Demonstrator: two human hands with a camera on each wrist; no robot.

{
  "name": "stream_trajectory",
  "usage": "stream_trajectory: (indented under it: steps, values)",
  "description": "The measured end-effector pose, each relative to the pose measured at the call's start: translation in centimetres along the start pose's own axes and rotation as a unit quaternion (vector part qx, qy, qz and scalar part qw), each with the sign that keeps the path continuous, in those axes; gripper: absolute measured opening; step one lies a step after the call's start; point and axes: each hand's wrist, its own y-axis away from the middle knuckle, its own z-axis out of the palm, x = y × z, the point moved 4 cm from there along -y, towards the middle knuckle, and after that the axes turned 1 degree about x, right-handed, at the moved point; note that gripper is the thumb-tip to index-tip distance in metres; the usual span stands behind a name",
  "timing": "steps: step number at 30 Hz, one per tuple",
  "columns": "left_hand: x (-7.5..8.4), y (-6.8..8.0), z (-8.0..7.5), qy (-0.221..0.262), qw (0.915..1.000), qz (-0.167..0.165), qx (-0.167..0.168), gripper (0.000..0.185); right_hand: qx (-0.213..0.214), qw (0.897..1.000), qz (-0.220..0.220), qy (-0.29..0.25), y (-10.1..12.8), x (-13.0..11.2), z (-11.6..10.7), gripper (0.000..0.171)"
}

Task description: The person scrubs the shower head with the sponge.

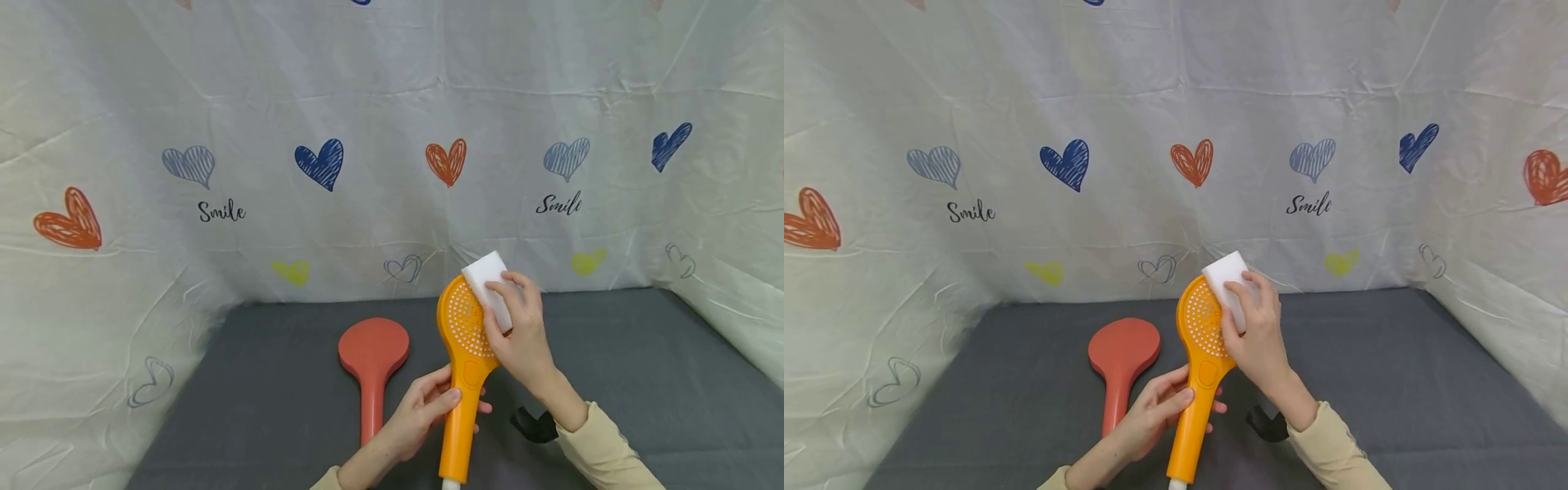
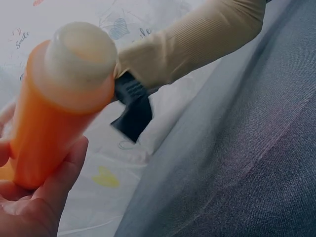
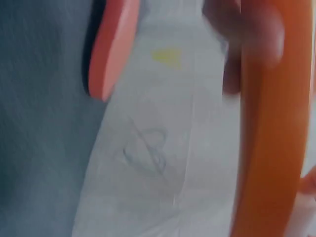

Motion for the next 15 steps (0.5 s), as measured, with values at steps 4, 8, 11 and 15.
stream_trajectory:
  steps: [4, 8, 11, 15]
  values:
    - [-0.1, 0.0, -0.2, 0.007, 0.9999, -0.004, 0.01, 0.042, -0.053, 0.997, -0.051, -0.028, 1.4, -2.0, 0.5, 0.025]
    - [0.0, 0.1, -0.9, 0.016, 0.9987, -0.006, 0.048, 0.042, -0.1, 0.991, -0.074, -0.042, 3.3, -4.0, 0.3, 0.027]
    - [0.1, 0.4, -1.5, 0.025, 0.9947, -0.015, 0.099, 0.039, -0.127, 0.985, -0.096, -0.071, 4.9, -5.3, 0.0, 0.028]
    - [0.5, 0.5, -2.0, 0.042, 0.9935, 0.013, 0.105, 0.041, -0.159, 0.962, -0.171, -0.143, 6.7, -7.2, -0.7, 0.024]
